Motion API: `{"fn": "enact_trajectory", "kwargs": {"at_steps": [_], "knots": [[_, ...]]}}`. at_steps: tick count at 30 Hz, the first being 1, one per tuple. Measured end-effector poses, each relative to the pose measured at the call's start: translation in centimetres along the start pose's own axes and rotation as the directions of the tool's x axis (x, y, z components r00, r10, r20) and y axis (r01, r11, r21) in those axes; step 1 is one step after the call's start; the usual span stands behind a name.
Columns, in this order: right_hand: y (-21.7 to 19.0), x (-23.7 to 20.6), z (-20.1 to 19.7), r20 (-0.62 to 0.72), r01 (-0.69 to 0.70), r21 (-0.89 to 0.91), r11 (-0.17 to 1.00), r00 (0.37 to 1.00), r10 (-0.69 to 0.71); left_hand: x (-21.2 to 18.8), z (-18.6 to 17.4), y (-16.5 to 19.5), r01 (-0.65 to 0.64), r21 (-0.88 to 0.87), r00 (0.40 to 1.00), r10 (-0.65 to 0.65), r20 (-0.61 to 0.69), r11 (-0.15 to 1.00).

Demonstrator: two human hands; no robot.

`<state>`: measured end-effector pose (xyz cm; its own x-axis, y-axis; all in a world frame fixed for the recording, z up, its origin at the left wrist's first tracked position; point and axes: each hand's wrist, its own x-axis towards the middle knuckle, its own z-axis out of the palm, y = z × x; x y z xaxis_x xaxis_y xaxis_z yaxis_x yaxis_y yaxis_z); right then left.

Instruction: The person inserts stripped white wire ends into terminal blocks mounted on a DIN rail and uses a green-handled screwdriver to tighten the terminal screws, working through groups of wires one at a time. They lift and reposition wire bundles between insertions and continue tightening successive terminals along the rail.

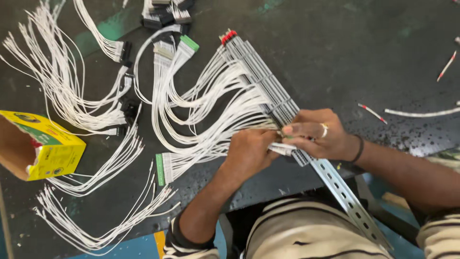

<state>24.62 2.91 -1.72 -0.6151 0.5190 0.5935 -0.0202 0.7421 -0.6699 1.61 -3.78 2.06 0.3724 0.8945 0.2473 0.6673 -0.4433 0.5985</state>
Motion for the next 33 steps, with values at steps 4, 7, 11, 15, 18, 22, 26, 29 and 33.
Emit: {"fn": "enact_trajectory", "kwargs": {"at_steps": [4,7,11,15,18,22,26,29,33], "knots": [[-1.2,1.4,0.3,0.013,0.022,0.007,1.000,1.000,-0.022,-0.2,0.8,-0.4,0.004,-0.010,1.000,-0.004,-0.031,1.000],[-3.6,3.7,-0.7,0.010,0.046,-0.033,0.998,0.999,-0.046,-0.2,0.8,-0.6,0.004,-0.007,1.000,-0.004,-0.008,1.000],[-6.5,5.4,-3.7,-0.388,-0.023,0.104,0.994,0.920,0.062,0.1,-0.1,-0.6,0.040,0.002,0.996,-0.040,0.078,0.999],[-2.9,6.7,-3.0,-0.411,-0.123,0.098,0.988,0.899,0.153,-0.2,-1.8,-0.8,-0.098,-0.052,0.989,0.092,-0.120,0.994],[0.9,6.5,-2.0,-0.053,0.003,-0.071,0.997,0.999,-0.007,-0.5,-2.8,-1.2,0.146,-0.430,0.974,-0.205,-0.094,0.891],[1.9,5.6,-2.1,0.254,-0.066,0.076,0.995,0.966,0.045,-0.4,-2.7,-1.2,0.153,-0.380,0.974,-0.205,-0.098,0.912],[0.7,6.2,-2.3,0.259,-0.074,0.127,0.989,0.965,0.039,-0.2,-2.8,-0.9,0.069,-0.335,0.977,-0.132,-0.169,0.940],[0.3,6.7,-2.2,0.210,-0.023,0.131,0.991,0.978,-0.005,0.0,-3.0,-0.6,0.024,-0.327,0.974,-0.097,-0.207,0.945],[0.7,6.6,-2.3,0.220,-0.048,0.084,0.995,0.975,0.028,0.2,-2.9,-0.4,-0.029,-0.288,0.956,-0.057,-0.287,0.957]]}}
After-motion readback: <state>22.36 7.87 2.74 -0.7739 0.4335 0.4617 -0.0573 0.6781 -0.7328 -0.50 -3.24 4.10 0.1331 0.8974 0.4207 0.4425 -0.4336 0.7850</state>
